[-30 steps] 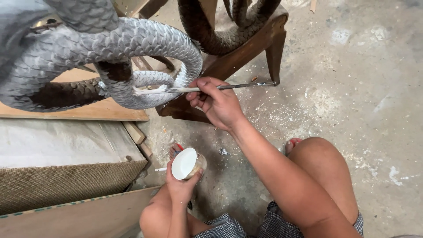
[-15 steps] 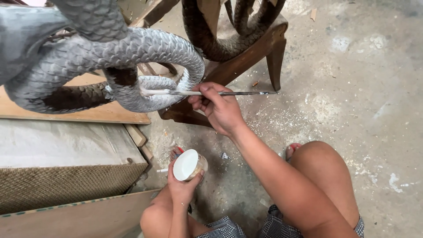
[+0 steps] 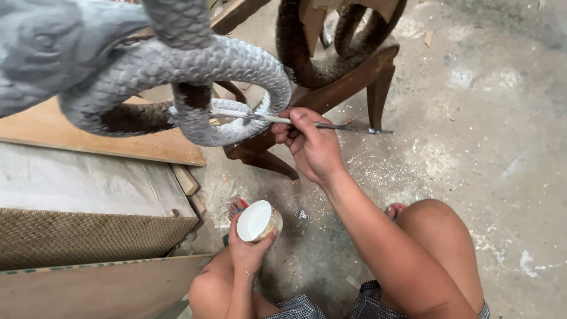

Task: The person paints a coiled snake sculpture with white paint using a brush. They hold a small container of paint in one hand and repeatedly dip the brush to apply paint to the sculpture's body.

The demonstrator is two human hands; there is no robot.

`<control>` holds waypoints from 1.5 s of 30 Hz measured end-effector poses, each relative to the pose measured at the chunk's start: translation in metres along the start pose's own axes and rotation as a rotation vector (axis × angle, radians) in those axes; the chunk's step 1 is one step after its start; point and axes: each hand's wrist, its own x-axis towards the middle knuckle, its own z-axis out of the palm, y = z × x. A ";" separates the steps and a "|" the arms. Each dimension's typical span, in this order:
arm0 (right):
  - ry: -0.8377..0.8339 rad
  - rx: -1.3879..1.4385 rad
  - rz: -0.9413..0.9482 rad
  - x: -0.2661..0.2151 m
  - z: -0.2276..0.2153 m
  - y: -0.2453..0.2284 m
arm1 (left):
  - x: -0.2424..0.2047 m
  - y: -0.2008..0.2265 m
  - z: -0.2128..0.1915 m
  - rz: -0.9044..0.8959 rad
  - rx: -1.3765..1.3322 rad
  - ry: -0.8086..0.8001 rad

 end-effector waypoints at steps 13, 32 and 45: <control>0.005 -0.042 -0.069 -0.011 -0.005 0.002 | -0.003 0.001 -0.008 0.060 -0.033 -0.007; -0.200 -0.674 -0.533 -0.046 0.026 -0.018 | -0.006 -0.004 -0.017 0.065 -0.096 0.008; -0.315 -0.896 -0.763 -0.055 0.008 -0.002 | -0.009 -0.002 -0.021 0.093 -0.040 -0.003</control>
